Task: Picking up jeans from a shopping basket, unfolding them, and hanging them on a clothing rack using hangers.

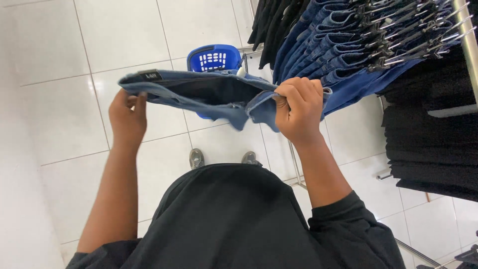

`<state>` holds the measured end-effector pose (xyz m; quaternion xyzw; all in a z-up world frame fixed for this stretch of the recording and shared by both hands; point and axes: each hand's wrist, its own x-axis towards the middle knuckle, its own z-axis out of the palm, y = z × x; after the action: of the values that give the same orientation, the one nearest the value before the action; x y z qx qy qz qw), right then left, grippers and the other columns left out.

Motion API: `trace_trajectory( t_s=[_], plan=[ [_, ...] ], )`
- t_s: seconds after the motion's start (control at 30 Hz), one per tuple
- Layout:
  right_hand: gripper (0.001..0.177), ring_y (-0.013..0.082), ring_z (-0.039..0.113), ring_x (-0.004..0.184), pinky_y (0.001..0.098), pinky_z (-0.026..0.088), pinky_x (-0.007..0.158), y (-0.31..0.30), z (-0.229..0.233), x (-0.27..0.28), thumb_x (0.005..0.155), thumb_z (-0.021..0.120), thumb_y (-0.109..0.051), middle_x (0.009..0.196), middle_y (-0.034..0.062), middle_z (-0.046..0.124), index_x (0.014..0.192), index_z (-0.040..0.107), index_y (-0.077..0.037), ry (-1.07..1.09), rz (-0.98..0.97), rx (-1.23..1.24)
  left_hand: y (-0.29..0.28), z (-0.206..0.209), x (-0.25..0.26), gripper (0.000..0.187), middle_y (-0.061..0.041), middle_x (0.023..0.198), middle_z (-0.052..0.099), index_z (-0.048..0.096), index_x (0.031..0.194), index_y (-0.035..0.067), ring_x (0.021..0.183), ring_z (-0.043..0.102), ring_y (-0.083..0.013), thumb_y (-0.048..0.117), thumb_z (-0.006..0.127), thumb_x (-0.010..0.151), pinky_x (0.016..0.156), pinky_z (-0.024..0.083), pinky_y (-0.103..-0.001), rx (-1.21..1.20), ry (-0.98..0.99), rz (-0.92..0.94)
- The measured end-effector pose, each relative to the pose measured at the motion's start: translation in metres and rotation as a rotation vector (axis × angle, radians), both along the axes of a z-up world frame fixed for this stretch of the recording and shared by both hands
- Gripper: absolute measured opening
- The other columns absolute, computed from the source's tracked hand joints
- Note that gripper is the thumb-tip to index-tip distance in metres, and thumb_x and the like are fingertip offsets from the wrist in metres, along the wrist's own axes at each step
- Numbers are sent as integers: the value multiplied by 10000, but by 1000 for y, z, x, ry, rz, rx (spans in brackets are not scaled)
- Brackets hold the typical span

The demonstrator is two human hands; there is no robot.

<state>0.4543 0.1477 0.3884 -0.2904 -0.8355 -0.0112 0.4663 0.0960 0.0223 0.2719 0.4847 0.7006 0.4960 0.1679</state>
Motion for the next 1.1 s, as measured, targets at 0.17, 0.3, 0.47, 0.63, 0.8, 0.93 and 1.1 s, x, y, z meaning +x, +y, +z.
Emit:
trace_trajectory(
  t_s=[0.17, 0.3, 0.47, 0.63, 0.8, 0.93, 1.1],
  plan=[
    [264, 194, 498, 518, 305, 384, 580, -4, 13, -10, 1030, 655, -163, 658, 29, 605, 771, 685, -124, -14, 13, 1, 10, 4, 31, 734, -218, 1277, 483, 438, 1380, -8, 1195, 480, -405, -19, 890, 801, 1087, 352, -501, 94, 249, 94],
    [271, 192, 483, 509, 295, 364, 569, -1, 15, -13, 1039, 663, -201, 664, 32, 589, 783, 696, -118, -104, 39, 46, 25, 10, 54, 1000, -226, 1511, 470, 583, 1454, 81, 1431, 307, -543, 70, 1000, 545, 1170, 106, -663, 133, 680, -130],
    [225, 198, 515, 522, 291, 398, 574, 4, 12, -4, 1026, 681, -169, 660, 55, 608, 811, 709, -109, -160, 13, 24, 27, -4, 75, 727, -58, 1213, 701, 656, 1365, 184, 1138, 661, -329, 82, 863, 676, 1065, 374, -512, -92, 600, -272],
    [279, 172, 436, 447, 242, 401, 495, 13, 8, 23, 1092, 568, -205, 610, -7, 486, 837, 658, -135, -222, 14, -115, 28, -15, 51, 639, 13, 1112, 748, 594, 1404, 292, 943, 747, -293, 213, 823, 812, 849, 573, -455, -298, 559, -262],
    [417, 401, 631, 610, 471, 510, 605, 10, 47, 35, 900, 816, -315, 719, 227, 625, 1051, 618, 19, -391, 171, -617, 30, 27, 7, 430, 38, 1018, 783, 668, 1247, 327, 954, 751, -350, 331, 802, 838, 858, 563, -506, -530, 654, -336],
    [546, 546, 695, 981, 594, 527, 946, 20, 77, 0, 802, 805, -442, 996, 323, 752, 1202, 719, -80, -1136, -50, -1151, 39, 98, 11, 300, 17, 898, 794, 741, 1176, 385, 922, 763, -336, 417, 749, 877, 865, 577, -462, -723, 803, -390],
    [294, 370, 764, 885, 459, 559, 872, 55, 58, -16, 894, 726, -348, 879, 177, 805, 1033, 851, -121, -1435, -6, -1249, 63, 144, 10, 155, -30, 756, 765, 809, 981, 256, 801, 777, -281, 349, 697, 926, 855, 578, -412, -1004, 904, -556]
  ],
)
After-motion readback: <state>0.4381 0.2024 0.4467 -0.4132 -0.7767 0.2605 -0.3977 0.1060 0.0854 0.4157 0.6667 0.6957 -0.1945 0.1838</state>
